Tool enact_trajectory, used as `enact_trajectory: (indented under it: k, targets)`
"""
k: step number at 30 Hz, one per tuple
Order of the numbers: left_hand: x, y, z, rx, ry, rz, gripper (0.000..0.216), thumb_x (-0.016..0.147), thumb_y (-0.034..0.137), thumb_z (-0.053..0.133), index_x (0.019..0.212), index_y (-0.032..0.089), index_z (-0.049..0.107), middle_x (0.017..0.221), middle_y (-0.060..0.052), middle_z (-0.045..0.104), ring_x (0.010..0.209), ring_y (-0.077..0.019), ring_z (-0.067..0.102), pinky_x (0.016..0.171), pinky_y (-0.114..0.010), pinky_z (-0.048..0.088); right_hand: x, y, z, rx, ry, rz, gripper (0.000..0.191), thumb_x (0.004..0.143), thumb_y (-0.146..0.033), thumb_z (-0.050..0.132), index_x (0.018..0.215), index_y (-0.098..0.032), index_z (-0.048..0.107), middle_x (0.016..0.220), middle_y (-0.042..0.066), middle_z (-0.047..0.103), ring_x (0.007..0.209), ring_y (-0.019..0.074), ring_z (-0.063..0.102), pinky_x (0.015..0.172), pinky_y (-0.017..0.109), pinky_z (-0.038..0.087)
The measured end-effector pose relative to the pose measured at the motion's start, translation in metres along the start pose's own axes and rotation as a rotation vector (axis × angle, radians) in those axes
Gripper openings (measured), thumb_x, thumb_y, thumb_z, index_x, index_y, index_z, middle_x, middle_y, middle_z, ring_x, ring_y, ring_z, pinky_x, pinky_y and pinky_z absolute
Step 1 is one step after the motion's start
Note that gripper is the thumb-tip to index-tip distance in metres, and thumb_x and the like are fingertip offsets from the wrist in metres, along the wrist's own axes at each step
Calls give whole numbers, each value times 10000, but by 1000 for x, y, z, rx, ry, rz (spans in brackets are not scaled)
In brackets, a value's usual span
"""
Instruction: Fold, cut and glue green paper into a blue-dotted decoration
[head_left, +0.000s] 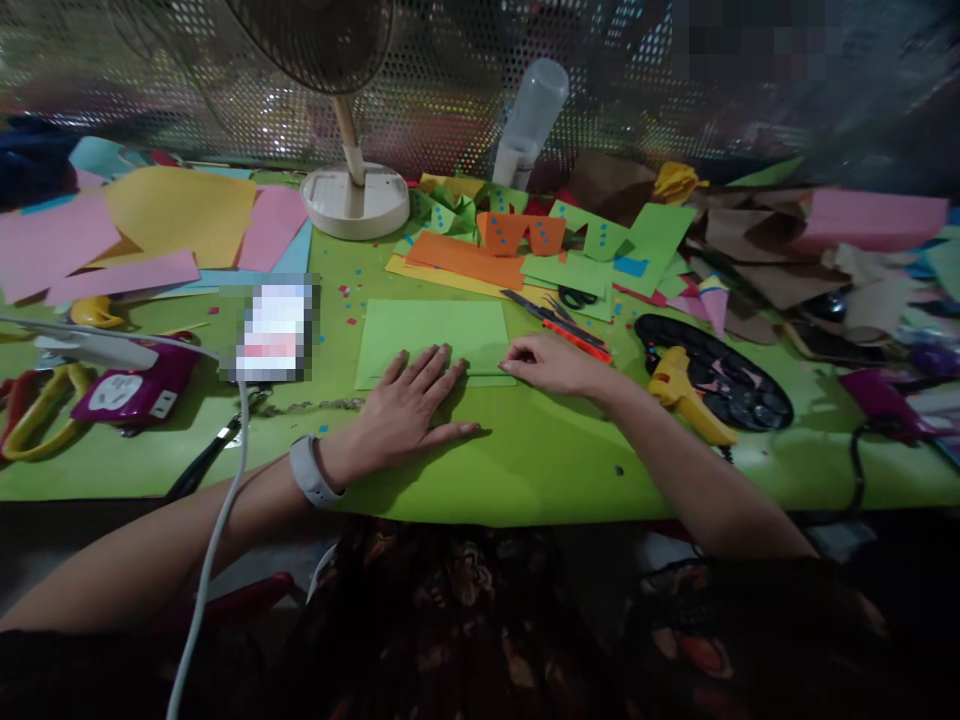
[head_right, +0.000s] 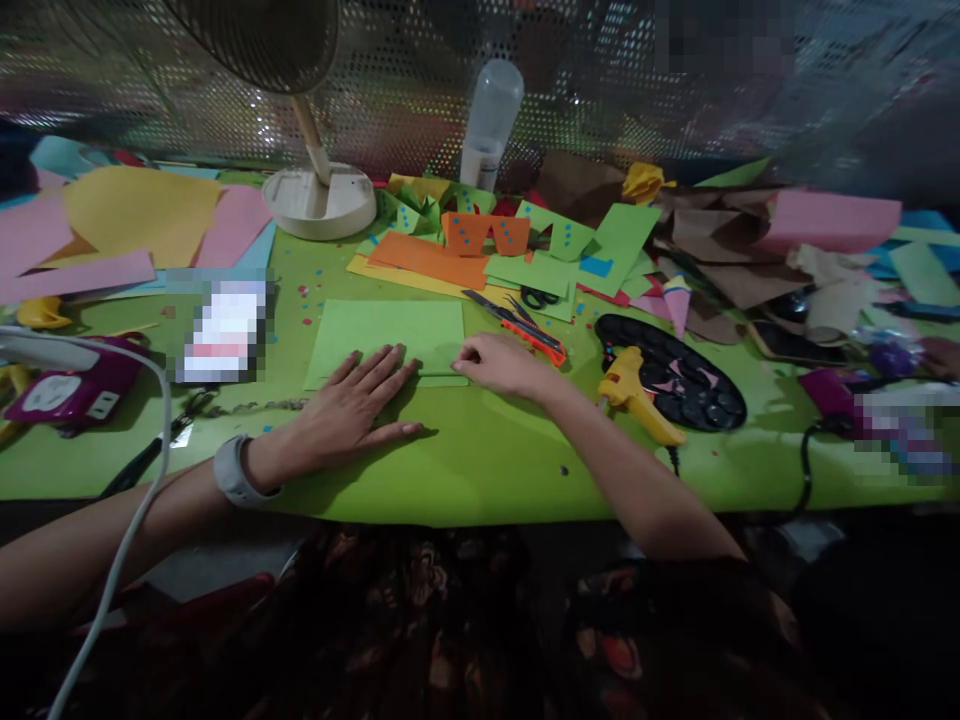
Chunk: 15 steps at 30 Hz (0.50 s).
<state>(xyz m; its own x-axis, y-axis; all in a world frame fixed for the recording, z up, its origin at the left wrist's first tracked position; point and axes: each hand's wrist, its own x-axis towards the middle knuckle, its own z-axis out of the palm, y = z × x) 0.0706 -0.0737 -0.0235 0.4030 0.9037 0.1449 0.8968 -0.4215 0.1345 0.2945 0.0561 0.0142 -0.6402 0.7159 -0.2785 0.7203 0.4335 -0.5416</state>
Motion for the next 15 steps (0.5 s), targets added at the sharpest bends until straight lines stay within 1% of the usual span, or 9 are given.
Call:
enact_trajectory:
  k: [3,5,6,8,10,11,13,14,15]
  targets:
    - [0,-1,2,-5,19,0,809,921,683,412,1546,198,242,1606,-178,275,1475,-342,267,1181,-550,172,-5,7,-3,5,28,28,190,886,-346,576,873,-187,681,911,80,715,774,202,625,636,316,426]
    - [0,-1,2,-7,24,1,804,922,681,411,1541,191,259,1602,-181,284,1472,-346,275,1179,-551,183,-9,8,-4,-37,79,28,177,885,-320,571,860,-186,685,909,85,712,790,211,630,663,332,447]
    - [0,-1,2,-7,22,3,800,924,680,406,1537,184,271,1599,-184,290,1470,-348,279,1178,-551,187,-11,7,-3,-78,136,26,176,887,-305,563,856,-183,687,910,94,707,802,218,631,685,347,460]
    - [1,-1,2,-2,20,4,801,923,688,392,1532,178,288,1592,-185,306,1466,-350,287,1177,-554,190,-15,-2,2,-166,306,9,207,912,-270,511,893,-178,695,950,115,699,869,240,636,765,390,486]
    - [1,-1,1,7,16,1,806,921,703,372,1533,185,291,1592,-177,310,1467,-343,286,1181,-549,190,-20,-15,14,-233,444,-59,300,961,-250,415,1045,-171,692,1099,135,689,1035,264,625,908,445,484]
    - [1,-1,1,13,11,-2,810,921,710,358,1534,186,290,1596,-173,305,1472,-336,278,1185,-543,186,-22,-22,23,-258,441,-132,361,986,-255,363,1168,-164,660,1225,138,661,1156,270,590,995,468,455]
    - [1,-1,2,25,-5,-7,809,930,710,320,1536,175,287,1602,-171,292,1482,-324,258,1192,-532,178,-24,-33,42,-328,338,-254,494,1016,-354,324,1399,-104,511,1481,160,489,1381,296,428,1135,503,352]
    - [1,-2,2,30,-13,-7,805,936,705,302,1534,166,287,1603,-173,287,1485,-320,249,1194,-532,175,-25,-37,51,-357,275,-289,573,1019,-417,313,1453,-67,442,1543,175,403,1437,302,354,1173,499,306]
    - [1,-3,3,33,-19,-4,803,941,701,287,1533,158,286,1603,-174,285,1488,-318,243,1194,-536,171,-26,-39,59,-378,230,-299,639,1018,-467,294,1482,-40,394,1569,186,349,1464,302,306,1200,487,268]
